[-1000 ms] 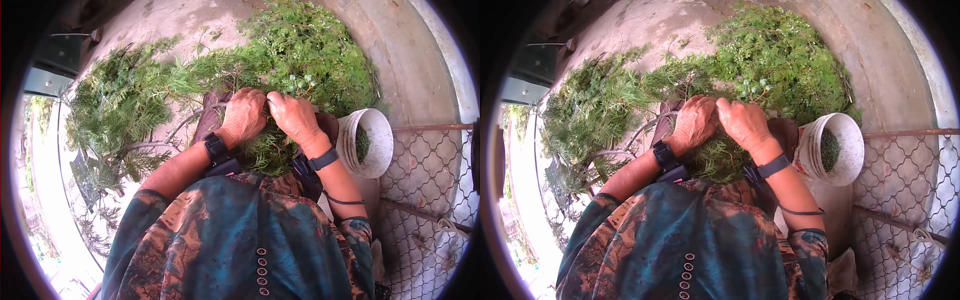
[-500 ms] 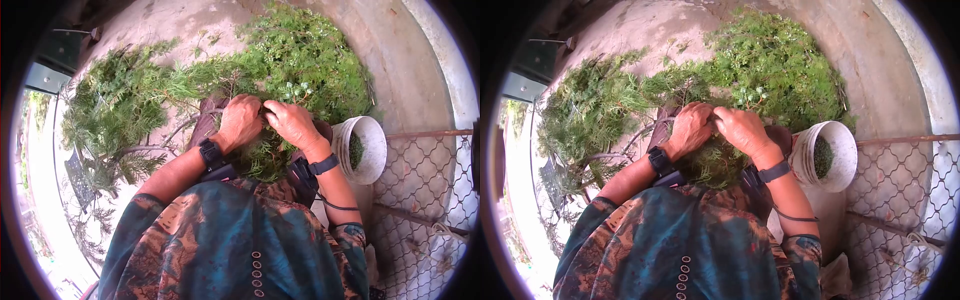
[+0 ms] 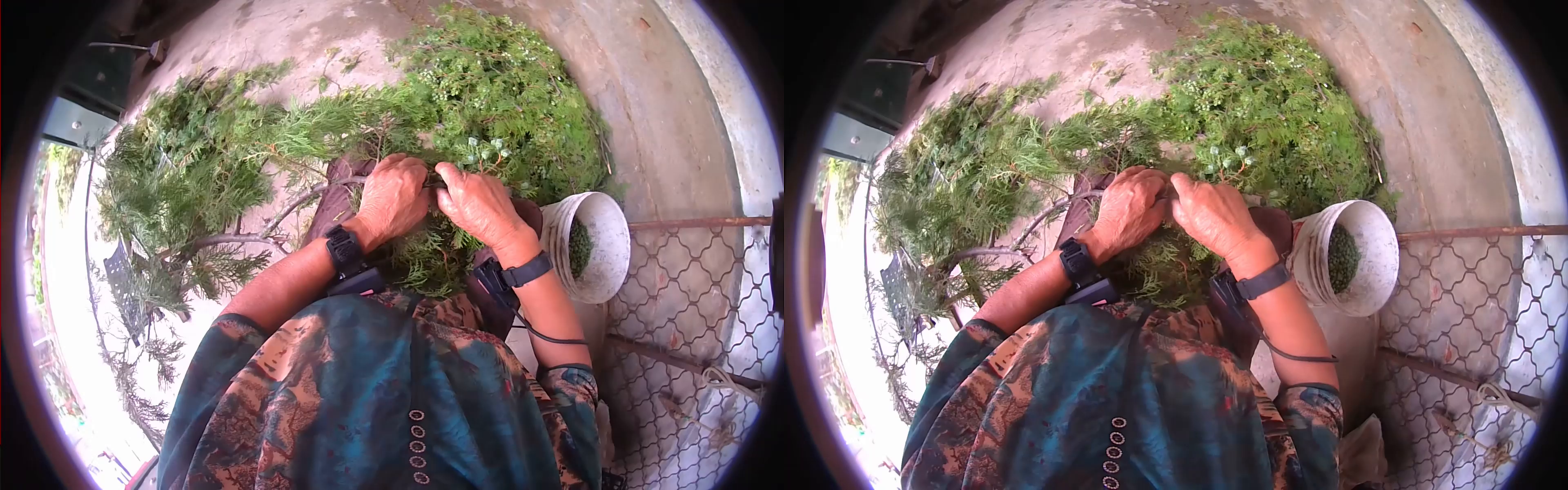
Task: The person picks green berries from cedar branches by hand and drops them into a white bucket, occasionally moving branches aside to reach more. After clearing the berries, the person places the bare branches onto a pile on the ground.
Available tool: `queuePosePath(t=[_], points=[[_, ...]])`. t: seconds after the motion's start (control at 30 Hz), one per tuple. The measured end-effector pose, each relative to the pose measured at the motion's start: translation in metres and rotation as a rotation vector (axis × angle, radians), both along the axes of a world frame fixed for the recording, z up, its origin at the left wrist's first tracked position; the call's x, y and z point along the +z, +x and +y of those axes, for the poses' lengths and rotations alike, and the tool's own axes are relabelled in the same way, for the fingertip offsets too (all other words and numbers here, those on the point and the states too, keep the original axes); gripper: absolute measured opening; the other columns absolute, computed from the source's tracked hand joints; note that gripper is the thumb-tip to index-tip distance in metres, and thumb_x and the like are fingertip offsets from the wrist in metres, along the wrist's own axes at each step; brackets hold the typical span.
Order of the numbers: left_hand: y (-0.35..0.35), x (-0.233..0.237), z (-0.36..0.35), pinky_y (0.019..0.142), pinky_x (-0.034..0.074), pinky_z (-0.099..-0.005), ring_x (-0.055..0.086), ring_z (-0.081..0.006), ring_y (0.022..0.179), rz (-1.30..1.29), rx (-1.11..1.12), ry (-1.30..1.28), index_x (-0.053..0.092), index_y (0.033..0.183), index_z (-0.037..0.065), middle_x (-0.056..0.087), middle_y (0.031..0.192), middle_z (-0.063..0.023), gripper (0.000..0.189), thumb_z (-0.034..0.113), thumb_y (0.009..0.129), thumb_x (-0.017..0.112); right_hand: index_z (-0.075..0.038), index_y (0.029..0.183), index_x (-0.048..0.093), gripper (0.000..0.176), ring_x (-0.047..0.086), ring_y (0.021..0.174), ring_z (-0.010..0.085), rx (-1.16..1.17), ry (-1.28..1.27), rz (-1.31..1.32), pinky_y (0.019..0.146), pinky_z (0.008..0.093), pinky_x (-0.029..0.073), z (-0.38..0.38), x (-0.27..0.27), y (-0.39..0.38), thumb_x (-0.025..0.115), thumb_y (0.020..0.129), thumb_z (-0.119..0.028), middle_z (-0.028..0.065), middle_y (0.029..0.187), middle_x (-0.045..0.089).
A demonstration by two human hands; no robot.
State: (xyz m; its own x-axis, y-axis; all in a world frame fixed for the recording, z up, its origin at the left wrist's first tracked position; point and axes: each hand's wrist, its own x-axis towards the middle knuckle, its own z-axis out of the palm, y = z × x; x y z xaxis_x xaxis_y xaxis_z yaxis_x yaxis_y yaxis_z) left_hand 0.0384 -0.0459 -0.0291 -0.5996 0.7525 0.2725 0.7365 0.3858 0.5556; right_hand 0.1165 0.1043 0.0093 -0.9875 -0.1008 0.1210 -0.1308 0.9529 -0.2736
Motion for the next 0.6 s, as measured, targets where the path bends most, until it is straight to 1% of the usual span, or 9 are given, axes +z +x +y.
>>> queuePosePath(t=[0.03, 0.07, 0.13, 0.3, 0.37, 0.47, 0.53, 0.57, 0.6], points=[[0.0, 0.001, 0.0, 0.091, 0.042, -0.0401, 0.056, -0.0333, 0.1, 0.007, -0.002, -0.012, 0.061, 0.091, -0.001, 0.063, 0.101, -0.0147, 0.023, 0.011, 0.071, 0.059, -0.003, 0.092, 0.048, 0.016, 0.062, 0.059, 0.0345, -0.043, 0.058, -0.009, 0.053, 0.0438, 0.05, -0.003, -0.002, -0.001, 0.053, 0.083, -0.015, 0.0166, 0.066, 0.062], [0.0, 0.001, -0.001, 0.092, 0.042, -0.0401, 0.056, -0.0334, 0.1, 0.014, -0.005, -0.024, 0.061, 0.091, -0.001, 0.063, 0.101, -0.0149, 0.023, 0.011, 0.071, 0.059, -0.003, 0.092, 0.048, 0.016, 0.062, 0.059, 0.0345, -0.042, 0.058, -0.01, 0.053, 0.0438, 0.05, -0.006, -0.004, -0.001, 0.053, 0.083, -0.015, 0.0166, 0.066, 0.062], [0.0, -0.001, 0.001, 0.092, 0.042, -0.04, 0.056, -0.0334, 0.101, 0.024, 0.008, -0.027, 0.061, 0.091, -0.001, 0.063, 0.101, -0.015, 0.023, 0.011, 0.072, 0.058, -0.002, 0.087, 0.047, 0.012, 0.062, 0.055, 0.0316, -0.066, 0.152, 0.021, 0.05, 0.0419, 0.05, -0.012, -0.007, -0.001, 0.05, 0.083, -0.013, 0.0155, 0.064, 0.062], [0.0, -0.005, 0.001, 0.093, 0.041, -0.0395, 0.056, -0.0333, 0.101, 0.056, 0.007, 0.0, 0.06, 0.092, -0.002, 0.063, 0.1, -0.0151, 0.023, 0.01, 0.073, 0.058, -0.003, 0.089, 0.047, 0.012, 0.063, 0.055, 0.0293, -0.139, 0.203, 0.014, 0.049, 0.0399, 0.051, -0.019, -0.012, -0.001, 0.05, 0.082, -0.012, 0.0134, 0.061, 0.061], [0.0, -0.002, 0.001, 0.093, 0.041, -0.0395, 0.056, -0.0334, 0.101, 0.041, -0.004, -0.032, 0.06, 0.091, -0.002, 0.062, 0.1, -0.0151, 0.021, 0.01, 0.073, 0.057, -0.003, 0.089, 0.047, 0.012, 0.063, 0.055, 0.0288, -0.148, 0.204, 0.013, 0.049, 0.0395, 0.051, -0.02, -0.015, 0.0, 0.05, 0.082, -0.012, 0.0128, 0.06, 0.06], [0.0, -0.006, 0.001, 0.093, 0.041, -0.0396, 0.056, -0.0328, 0.101, 0.075, -0.002, 0.007, 0.06, 0.089, -0.001, 0.062, 0.101, -0.0149, 0.019, 0.011, 0.074, 0.057, -0.004, 0.09, 0.047, 0.014, 0.062, 0.054, 0.0302, -0.174, 0.174, 0.072, 0.049, 0.0404, 0.051, -0.019, -0.021, 0.004, 0.052, 0.081, -0.011, 0.0127, 0.06, 0.06], [0.001, -0.004, 0.0, 0.093, 0.041, -0.0397, 0.056, -0.0327, 0.101, 0.065, 0.009, -0.004, 0.059, 0.088, -0.001, 0.062, 0.101, -0.0148, 0.019, 0.011, 0.075, 0.057, -0.005, 0.093, 0.046, 0.018, 0.062, 0.054, 0.0318, -0.199, 0.028, 0.138, 0.049, 0.0413, 0.051, -0.016, -0.024, 0.008, 0.056, 0.08, -0.013, 0.0138, 0.061, 0.06], [0.002, -0.002, 0.0, 0.094, 0.041, -0.0398, 0.056, -0.0325, 0.101, 0.054, 0.019, -0.016, 0.059, 0.088, -0.001, 0.062, 0.101, -0.0148, 0.018, 0.011, 0.075, 0.057, -0.005, 0.093, 0.046, 0.018, 0.062, 0.054, 0.0318, -0.199, 0.029, 0.138, 0.049, 0.0413, 0.051, -0.015, -0.026, 0.008, 0.056, 0.08, -0.013, 0.0138, 0.061, 0.06], [0.003, -0.001, 0.0, 0.094, 0.041, -0.0398, 0.056, -0.0325, 0.101, 0.052, 0.017, -0.016, 0.059, 0.088, -0.001, 0.062, 0.101, -0.0148, 0.018, 0.011, 0.075, 0.057, -0.006, 0.094, 0.047, 0.019, 0.061, 0.055, 0.0325, -0.234, -0.056, 0.16, 0.049, 0.0417, 0.05, -0.014, -0.028, 0.008, 0.057, 0.08, -0.013, 0.0147, 0.062, 0.06]])
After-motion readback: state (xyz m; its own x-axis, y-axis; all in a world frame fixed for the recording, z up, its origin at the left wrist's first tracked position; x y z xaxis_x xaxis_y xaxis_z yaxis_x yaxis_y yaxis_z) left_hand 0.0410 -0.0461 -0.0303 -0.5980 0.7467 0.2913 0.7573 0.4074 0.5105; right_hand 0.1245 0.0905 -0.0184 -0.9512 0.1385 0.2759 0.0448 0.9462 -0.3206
